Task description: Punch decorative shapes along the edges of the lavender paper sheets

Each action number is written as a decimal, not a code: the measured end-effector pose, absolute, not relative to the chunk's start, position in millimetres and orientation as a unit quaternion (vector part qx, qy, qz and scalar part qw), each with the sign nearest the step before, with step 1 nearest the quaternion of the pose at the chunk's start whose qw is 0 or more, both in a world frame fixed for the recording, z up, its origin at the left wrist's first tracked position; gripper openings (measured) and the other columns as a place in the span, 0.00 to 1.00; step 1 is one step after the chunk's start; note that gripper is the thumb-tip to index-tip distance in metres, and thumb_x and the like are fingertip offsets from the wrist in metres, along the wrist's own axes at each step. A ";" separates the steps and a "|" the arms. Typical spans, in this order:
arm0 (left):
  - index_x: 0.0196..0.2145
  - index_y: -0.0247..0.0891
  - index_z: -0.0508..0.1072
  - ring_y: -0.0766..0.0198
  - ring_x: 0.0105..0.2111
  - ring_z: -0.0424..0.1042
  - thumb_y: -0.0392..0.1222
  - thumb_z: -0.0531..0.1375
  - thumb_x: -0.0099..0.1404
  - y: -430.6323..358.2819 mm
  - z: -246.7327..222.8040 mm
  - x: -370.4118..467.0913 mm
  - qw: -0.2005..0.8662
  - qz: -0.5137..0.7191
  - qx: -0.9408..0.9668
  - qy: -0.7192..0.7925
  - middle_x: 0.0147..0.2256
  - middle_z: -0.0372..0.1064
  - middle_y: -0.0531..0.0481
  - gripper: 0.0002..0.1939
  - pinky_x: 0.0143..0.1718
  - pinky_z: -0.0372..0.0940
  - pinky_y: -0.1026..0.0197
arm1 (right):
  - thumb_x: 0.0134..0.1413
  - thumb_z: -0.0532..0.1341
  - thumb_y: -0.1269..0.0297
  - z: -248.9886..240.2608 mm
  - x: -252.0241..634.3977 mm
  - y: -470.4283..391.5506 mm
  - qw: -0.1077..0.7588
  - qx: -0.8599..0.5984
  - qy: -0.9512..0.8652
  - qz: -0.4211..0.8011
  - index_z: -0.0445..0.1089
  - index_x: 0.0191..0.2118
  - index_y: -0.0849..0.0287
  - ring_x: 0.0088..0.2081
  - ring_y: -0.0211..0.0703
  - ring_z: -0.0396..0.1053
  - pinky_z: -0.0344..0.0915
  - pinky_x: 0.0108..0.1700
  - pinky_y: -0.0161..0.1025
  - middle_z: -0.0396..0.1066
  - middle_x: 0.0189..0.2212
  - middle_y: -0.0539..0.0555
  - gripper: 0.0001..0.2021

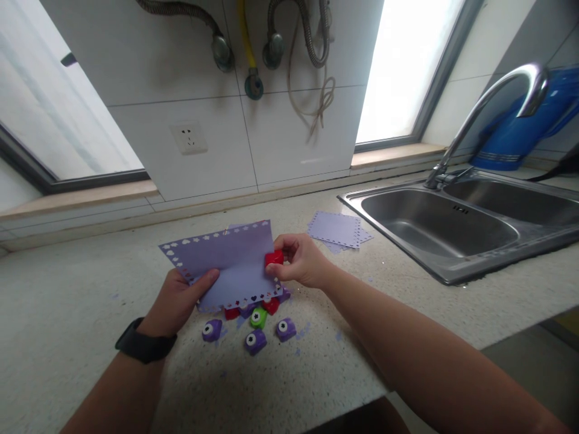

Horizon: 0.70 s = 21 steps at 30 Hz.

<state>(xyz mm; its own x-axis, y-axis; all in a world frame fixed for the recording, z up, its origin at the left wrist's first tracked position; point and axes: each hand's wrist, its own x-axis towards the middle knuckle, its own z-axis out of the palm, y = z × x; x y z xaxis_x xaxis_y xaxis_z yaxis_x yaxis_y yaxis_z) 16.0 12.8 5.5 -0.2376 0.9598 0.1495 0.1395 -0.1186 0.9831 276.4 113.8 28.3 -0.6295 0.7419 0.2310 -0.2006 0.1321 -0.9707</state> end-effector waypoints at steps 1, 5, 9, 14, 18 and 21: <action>0.46 0.36 0.82 0.51 0.40 0.80 0.50 0.71 0.59 12.7 5.5 14.8 0.369 0.560 0.494 0.554 0.42 0.82 0.43 0.20 0.42 0.75 0.55 | 0.38 0.74 0.65 29.2 276.6 113.5 0.378 -0.204 -0.658 0.619 0.72 0.30 0.62 0.24 0.32 0.62 0.59 0.26 0.33 0.68 0.22 0.47 0.13; 0.46 0.35 0.81 0.49 0.39 0.80 0.49 0.71 0.59 11.9 5.3 11.1 0.382 0.561 0.488 0.548 0.42 0.82 0.41 0.20 0.43 0.76 0.52 | 0.42 0.72 0.64 32.7 277.4 112.1 0.379 -0.190 -0.681 0.597 0.75 0.34 0.63 0.27 0.33 0.62 0.60 0.29 0.35 0.68 0.25 0.48 0.12; 0.51 0.37 0.80 0.46 0.44 0.80 0.48 0.71 0.59 10.3 7.8 10.3 0.375 0.561 0.499 0.543 0.46 0.81 0.41 0.24 0.46 0.76 0.50 | 0.46 0.69 0.64 31.7 277.6 111.8 0.373 -0.189 -0.717 0.557 0.76 0.36 0.63 0.27 0.34 0.61 0.60 0.31 0.36 0.67 0.26 0.48 0.11; 0.51 0.40 0.80 0.46 0.45 0.80 0.49 0.72 0.58 7.5 14.4 10.0 0.352 0.550 0.510 0.559 0.46 0.81 0.43 0.24 0.48 0.75 0.51 | 0.50 0.67 0.65 26.1 277.5 113.6 0.370 -0.184 -0.755 0.509 0.76 0.42 0.62 0.28 0.35 0.62 0.63 0.33 0.37 0.68 0.27 0.49 0.13; 0.51 0.40 0.80 0.46 0.43 0.80 0.49 0.71 0.59 5.1 19.0 11.1 0.368 0.537 0.513 0.560 0.46 0.81 0.43 0.24 0.46 0.77 0.50 | 0.48 0.66 0.66 27.6 277.8 111.5 0.363 -0.192 -0.769 0.490 0.76 0.39 0.62 0.27 0.34 0.60 0.61 0.32 0.36 0.66 0.25 0.47 0.11; 0.50 0.40 0.80 0.47 0.43 0.80 0.48 0.71 0.59 3.4 19.3 10.8 0.372 0.528 0.510 0.568 0.46 0.81 0.43 0.22 0.45 0.77 0.50 | 0.46 0.66 0.66 31.2 277.9 107.4 0.358 -0.206 -0.763 0.497 0.77 0.37 0.63 0.26 0.33 0.59 0.60 0.30 0.36 0.65 0.24 0.46 0.11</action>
